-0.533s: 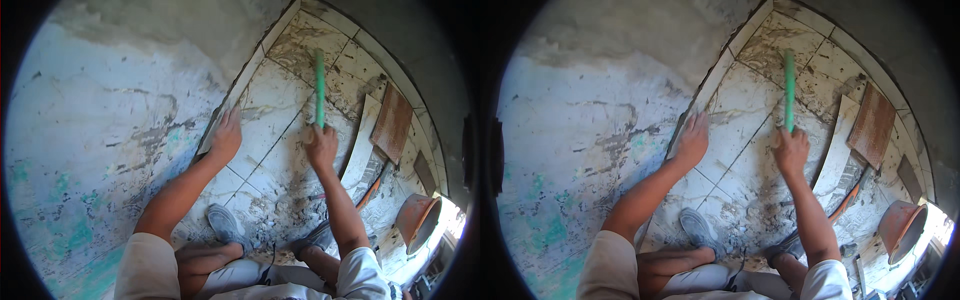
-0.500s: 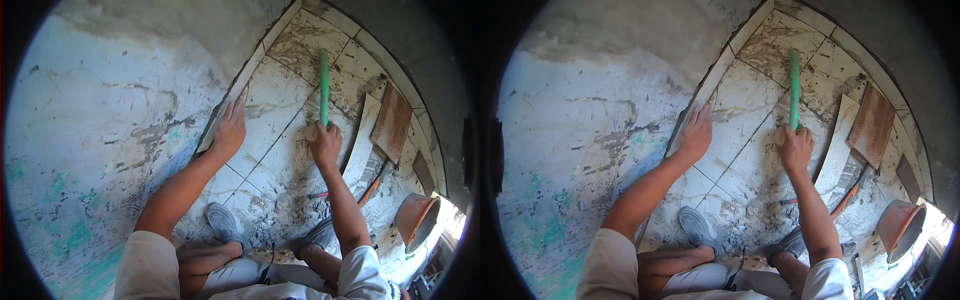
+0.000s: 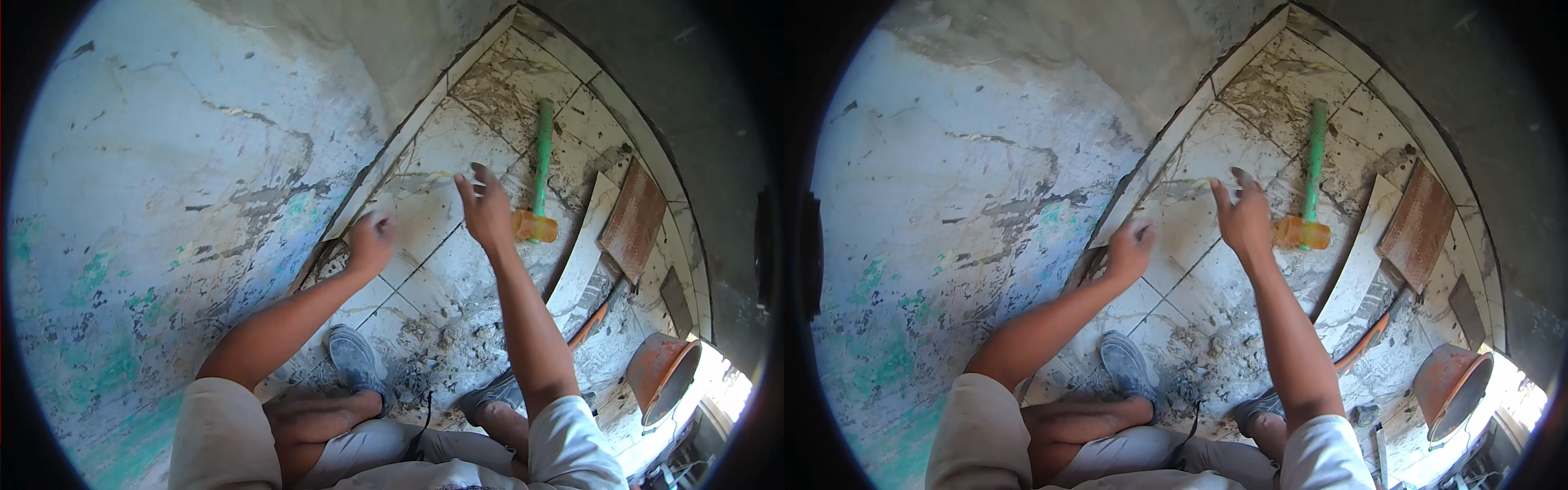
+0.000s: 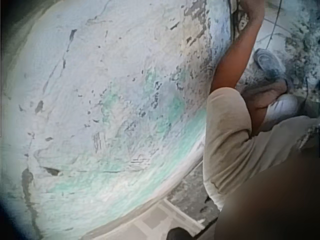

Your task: Applying cement to a wall and placing tiles.

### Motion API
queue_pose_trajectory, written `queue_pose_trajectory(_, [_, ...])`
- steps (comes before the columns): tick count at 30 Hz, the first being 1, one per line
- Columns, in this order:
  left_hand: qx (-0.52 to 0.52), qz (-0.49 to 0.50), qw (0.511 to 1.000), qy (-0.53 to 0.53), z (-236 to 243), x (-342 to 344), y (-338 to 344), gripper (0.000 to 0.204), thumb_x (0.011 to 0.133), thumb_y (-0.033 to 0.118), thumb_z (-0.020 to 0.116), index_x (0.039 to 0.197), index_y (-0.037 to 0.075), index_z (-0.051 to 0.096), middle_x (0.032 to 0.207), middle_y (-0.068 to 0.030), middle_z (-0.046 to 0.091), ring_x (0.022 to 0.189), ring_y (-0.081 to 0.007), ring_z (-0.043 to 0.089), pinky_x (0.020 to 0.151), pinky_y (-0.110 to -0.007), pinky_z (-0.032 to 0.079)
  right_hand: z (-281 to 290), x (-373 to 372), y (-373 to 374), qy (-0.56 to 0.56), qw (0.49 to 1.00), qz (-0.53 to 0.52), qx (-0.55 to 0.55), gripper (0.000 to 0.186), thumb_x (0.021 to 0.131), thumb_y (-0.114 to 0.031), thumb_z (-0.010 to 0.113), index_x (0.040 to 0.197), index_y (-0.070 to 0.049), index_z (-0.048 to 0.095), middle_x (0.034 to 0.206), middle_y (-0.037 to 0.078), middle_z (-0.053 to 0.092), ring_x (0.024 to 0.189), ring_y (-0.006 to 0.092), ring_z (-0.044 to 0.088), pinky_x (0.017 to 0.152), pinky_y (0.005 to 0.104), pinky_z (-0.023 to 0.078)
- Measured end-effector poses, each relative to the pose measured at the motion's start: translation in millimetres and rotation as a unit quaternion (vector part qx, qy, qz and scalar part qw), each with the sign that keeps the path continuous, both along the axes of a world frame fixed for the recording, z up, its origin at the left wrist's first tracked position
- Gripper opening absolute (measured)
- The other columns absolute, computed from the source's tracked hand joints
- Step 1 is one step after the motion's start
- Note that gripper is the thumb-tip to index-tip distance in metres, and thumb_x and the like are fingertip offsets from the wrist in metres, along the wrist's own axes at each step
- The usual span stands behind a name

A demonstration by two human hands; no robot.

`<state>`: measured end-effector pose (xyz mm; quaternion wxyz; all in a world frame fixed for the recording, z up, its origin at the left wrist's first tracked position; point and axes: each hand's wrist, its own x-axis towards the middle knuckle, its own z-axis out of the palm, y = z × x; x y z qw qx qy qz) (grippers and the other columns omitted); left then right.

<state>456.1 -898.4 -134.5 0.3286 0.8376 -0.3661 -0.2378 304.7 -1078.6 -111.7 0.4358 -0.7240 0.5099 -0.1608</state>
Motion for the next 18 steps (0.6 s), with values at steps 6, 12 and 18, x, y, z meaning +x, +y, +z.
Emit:
queue_pose_trajectory(6, [-0.018, 0.315, 0.916, 0.25, -20, 14, 88, 0.03, 0.101, 0.024, 0.056, 0.117, -0.001, 0.061, 0.102, -0.0077, 0.066, 0.081, -0.0156, 0.065, 0.07, -0.028, 0.051, -52, 120, -26, -0.154, 0.967, -0.081, 0.186, 0.056, 0.097, -0.034, 0.064, 0.134, 0.005, 0.054, 0.114, 0.024, 0.069, 0.099, 0.0275, 0.069, 0.082, 0.035, 0.054])
queue_pose_trajectory(12, [-0.136, 0.412, 0.841, 0.323, -25, 15, 91, 0.032, 0.1, 0.022, 0.06, 0.121, -0.003, 0.057, 0.116, -0.0128, 0.062, 0.101, -0.0243, 0.064, 0.088, -0.037, 0.052, -74, 158, -43, -0.135, 0.977, -0.092, 0.134, 0.058, 0.093, -0.028, 0.066, 0.138, 0.005, 0.05, 0.112, 0.019, 0.068, 0.092, 0.0231, 0.067, 0.071, 0.0319, 0.056])
queue_pose_trajectory(18, [-0.241, 0.5, 0.767, 0.324, -30, 7, 72, 0.039, 0.097, 0.014, 0.063, 0.126, -0.011, 0.054, 0.119, -0.0174, 0.062, 0.106, -0.0297, 0.065, 0.097, -0.041, 0.054, -77, 158, -41, -0.169, 0.974, -0.102, 0.107, 0.057, 0.09, -0.024, 0.066, 0.135, 0.007, 0.05, 0.108, 0.022, 0.069, 0.085, 0.0233, 0.069, 0.065, 0.0336, 0.059])
